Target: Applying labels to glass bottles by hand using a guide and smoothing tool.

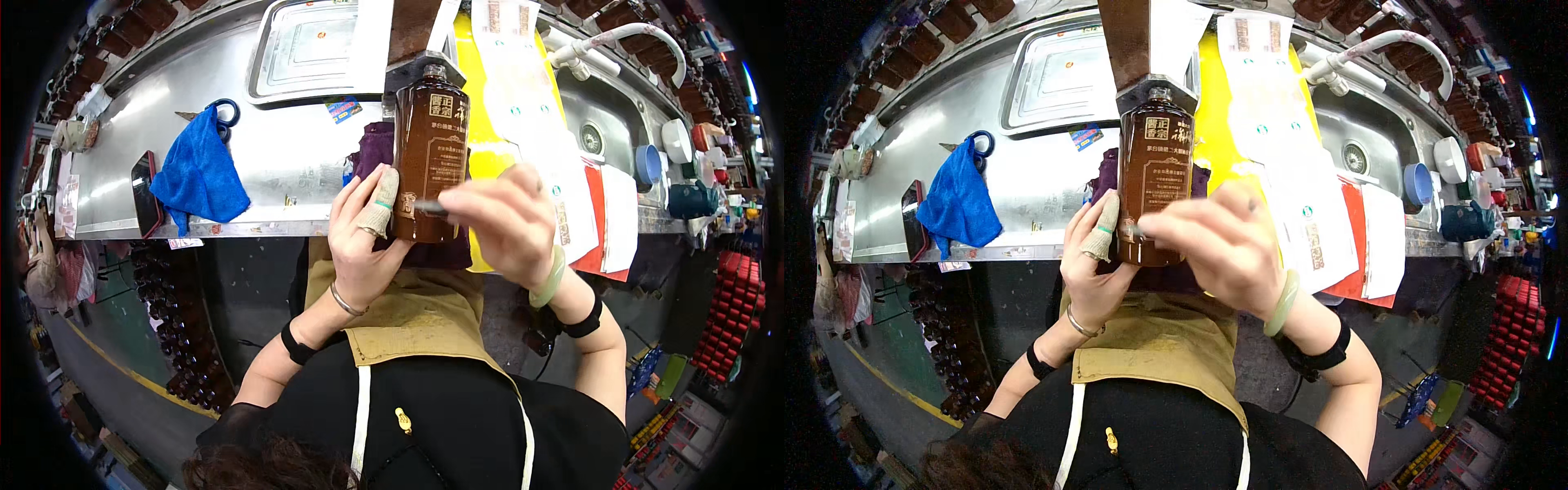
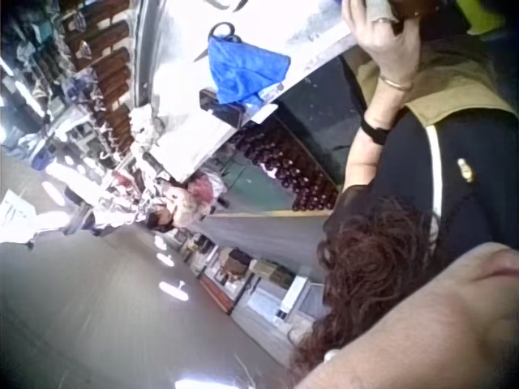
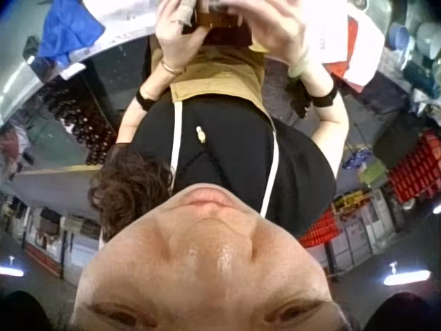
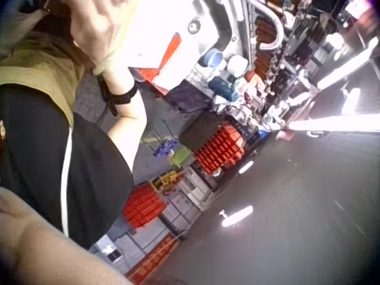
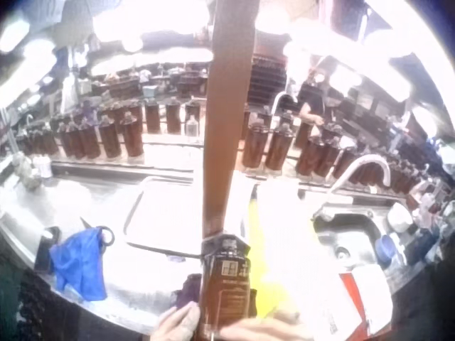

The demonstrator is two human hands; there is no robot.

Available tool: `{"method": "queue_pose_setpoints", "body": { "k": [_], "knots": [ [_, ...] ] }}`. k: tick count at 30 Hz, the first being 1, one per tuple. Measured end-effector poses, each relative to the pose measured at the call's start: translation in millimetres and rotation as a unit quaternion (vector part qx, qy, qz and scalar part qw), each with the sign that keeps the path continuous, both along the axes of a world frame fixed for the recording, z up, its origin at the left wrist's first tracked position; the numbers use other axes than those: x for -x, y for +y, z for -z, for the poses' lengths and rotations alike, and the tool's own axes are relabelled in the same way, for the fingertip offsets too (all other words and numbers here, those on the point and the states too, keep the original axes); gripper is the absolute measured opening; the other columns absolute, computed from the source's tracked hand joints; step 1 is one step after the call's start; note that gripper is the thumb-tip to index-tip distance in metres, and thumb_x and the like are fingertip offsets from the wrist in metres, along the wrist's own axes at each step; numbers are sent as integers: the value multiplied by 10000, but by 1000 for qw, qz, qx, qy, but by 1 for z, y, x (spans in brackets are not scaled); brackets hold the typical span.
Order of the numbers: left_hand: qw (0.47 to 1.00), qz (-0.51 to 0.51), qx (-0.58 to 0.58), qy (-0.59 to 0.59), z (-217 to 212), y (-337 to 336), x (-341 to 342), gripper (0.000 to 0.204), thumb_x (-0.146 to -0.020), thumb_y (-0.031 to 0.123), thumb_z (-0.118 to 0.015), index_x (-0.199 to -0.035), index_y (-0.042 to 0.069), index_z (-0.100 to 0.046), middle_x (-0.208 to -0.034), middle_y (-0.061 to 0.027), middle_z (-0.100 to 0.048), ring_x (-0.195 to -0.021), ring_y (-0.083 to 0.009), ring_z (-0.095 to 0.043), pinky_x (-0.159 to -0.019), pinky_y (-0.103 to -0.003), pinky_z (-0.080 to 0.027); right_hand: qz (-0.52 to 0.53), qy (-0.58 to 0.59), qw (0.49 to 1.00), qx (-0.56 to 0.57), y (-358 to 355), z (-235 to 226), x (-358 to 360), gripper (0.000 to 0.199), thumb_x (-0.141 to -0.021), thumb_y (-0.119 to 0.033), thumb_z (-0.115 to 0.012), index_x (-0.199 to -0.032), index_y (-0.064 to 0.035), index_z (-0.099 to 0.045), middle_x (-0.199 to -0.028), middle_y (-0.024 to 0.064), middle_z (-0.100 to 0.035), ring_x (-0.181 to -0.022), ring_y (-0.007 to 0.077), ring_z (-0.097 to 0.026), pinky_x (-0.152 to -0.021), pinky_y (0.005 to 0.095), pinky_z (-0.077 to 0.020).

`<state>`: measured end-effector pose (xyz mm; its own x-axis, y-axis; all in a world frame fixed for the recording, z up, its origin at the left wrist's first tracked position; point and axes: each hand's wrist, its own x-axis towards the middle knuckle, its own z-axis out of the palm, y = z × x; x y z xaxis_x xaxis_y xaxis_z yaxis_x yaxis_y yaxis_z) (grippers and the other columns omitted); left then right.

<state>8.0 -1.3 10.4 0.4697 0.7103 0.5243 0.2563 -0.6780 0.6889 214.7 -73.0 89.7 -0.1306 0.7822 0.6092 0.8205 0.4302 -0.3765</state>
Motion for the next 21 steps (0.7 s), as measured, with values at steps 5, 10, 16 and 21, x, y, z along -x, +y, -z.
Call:
{"method": "queue_pose_setpoints", "body": {
  "k": [5,10,16,21],
  "knots": [
    [1000,-8,-4,-12,-6,5,-1,771,-660,87,-869,-1388,-18,-636,-1307,-177,-690,-1189,-353,-648,-1082,-463,-466,-140,-88,986,-16,-5,7,-5,366,-781,-137,-718,-1140,-154,-780,-973,-31,-717,-753,171,-552,-752,307,-481],
    [995,-20,76,-62,-6,-2,-6,908,-651,102,-932,-1459,-17,-534,-1321,-158,-648,-1179,-349,-612,-1037,-444,-479,19,-77,997,-11,53,-7,-14,275,-810,-127,-747,-1085,-133,-750,-876,-21,-678,-726,188,-535,-687,329,-438],
    [999,-1,36,-18,-5,0,-3,996,-681,97,-934,-1527,-46,-427,-1347,-189,-662,-1190,-311,-663,-1041,-402,-519,-43,-191,977,-79,50,-5,-30,270,-781,-141,-708,-1040,-179,-773,-955,-69,-703,-784,158,-549,-766,331,-428],
    [1000,-4,17,-6,-4,2,0,962,-705,98,-905,-1520,-66,-422,-1343,-189,-669,-1159,-329,-665,-1005,-401,-527,-152,-165,973,58,32,-20,-2,260,-806,-156,-777,-1065,-146,-785,-919,-31,-709,-772,151,-580,-708,334,-445]
  ]
}}
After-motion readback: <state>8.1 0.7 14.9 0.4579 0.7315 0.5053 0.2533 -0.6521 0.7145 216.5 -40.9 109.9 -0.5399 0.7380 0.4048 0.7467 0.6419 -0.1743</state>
